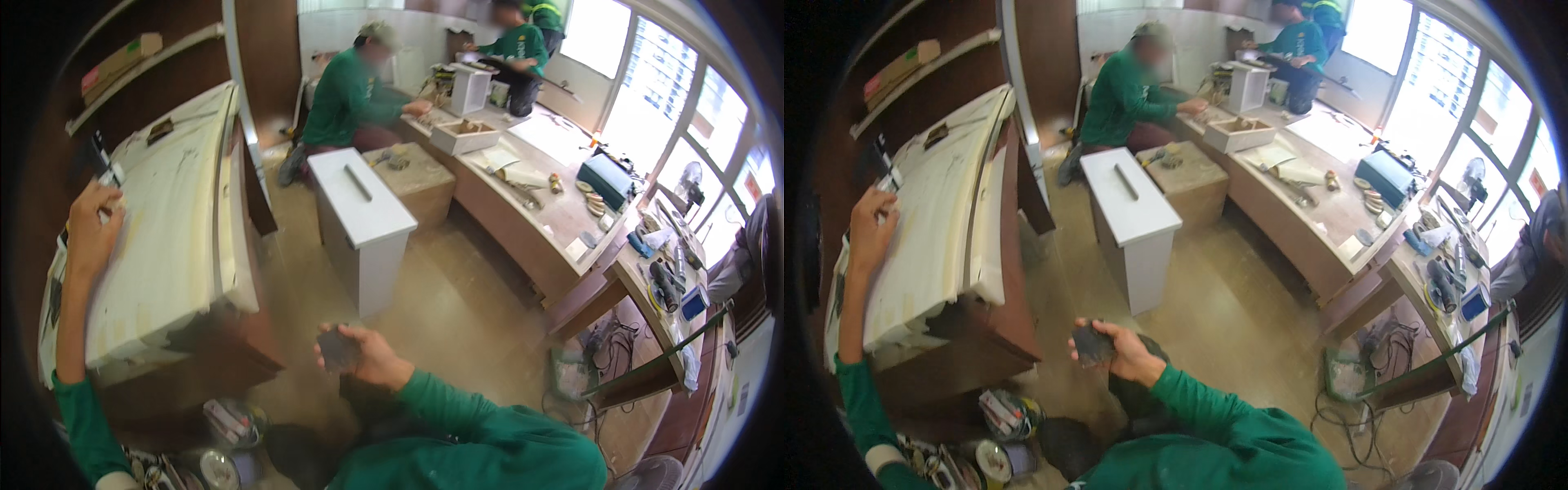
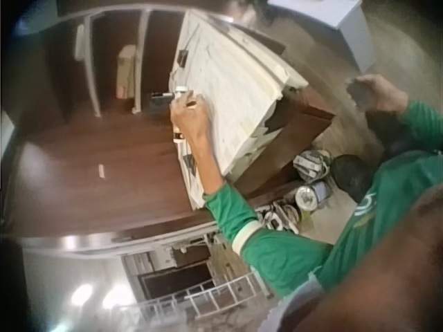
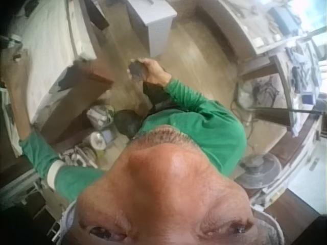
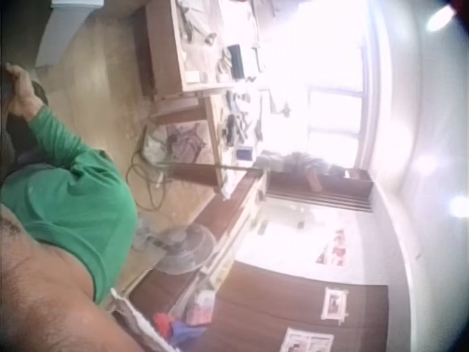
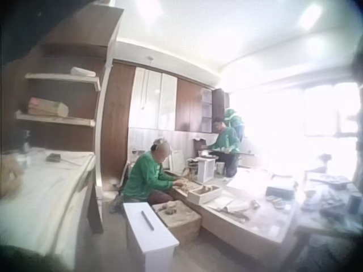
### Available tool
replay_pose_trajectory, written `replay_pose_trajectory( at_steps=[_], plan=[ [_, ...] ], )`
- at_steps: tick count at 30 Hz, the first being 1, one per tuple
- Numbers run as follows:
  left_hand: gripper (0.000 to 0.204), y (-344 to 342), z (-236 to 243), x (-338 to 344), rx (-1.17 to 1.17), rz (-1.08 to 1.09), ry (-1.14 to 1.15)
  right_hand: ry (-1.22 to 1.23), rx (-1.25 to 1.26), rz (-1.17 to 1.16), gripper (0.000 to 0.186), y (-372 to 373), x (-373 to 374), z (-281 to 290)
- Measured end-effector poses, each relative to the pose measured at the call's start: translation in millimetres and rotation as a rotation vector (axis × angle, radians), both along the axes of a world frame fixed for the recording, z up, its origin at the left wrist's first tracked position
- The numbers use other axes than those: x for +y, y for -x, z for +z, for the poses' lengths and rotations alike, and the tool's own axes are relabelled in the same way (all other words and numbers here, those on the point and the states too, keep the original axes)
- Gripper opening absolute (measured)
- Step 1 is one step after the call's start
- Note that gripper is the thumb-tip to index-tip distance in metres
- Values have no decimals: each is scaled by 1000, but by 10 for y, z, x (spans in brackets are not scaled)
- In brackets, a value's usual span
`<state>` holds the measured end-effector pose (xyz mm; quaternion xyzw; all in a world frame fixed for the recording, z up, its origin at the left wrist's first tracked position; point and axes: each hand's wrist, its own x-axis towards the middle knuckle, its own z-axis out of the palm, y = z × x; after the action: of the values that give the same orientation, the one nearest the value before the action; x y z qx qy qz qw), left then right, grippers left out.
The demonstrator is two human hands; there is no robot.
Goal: The person sands the edge of a wooden cabinet door with a sanding block, then applies wood stain with a brush. The person works on the same edge repeatedly while other workers assemble nearby.
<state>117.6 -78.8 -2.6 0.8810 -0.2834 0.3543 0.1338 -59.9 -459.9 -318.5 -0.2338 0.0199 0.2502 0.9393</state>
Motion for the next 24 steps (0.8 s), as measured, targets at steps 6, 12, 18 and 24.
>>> replay_pose_trajectory(
  at_steps=[6, 12, 18, 24],
  plan=[
    [25, -162, -5, 36, 14, 84, -175, 298, -138, -248, 30, -82, -54, 383],
    [31, 81, 138, 3, 16, 213, -238, 380, -278, -332, 40, -84, 78, 803],
    [27, 24, 102, 58, -8, 229, -251, 324, -249, -338, 43, -59, 118, 877],
    [28, 53, 192, 158, -20, 246, -290, 409, -253, -298, 25, -51, 157, 760]
  ],
)
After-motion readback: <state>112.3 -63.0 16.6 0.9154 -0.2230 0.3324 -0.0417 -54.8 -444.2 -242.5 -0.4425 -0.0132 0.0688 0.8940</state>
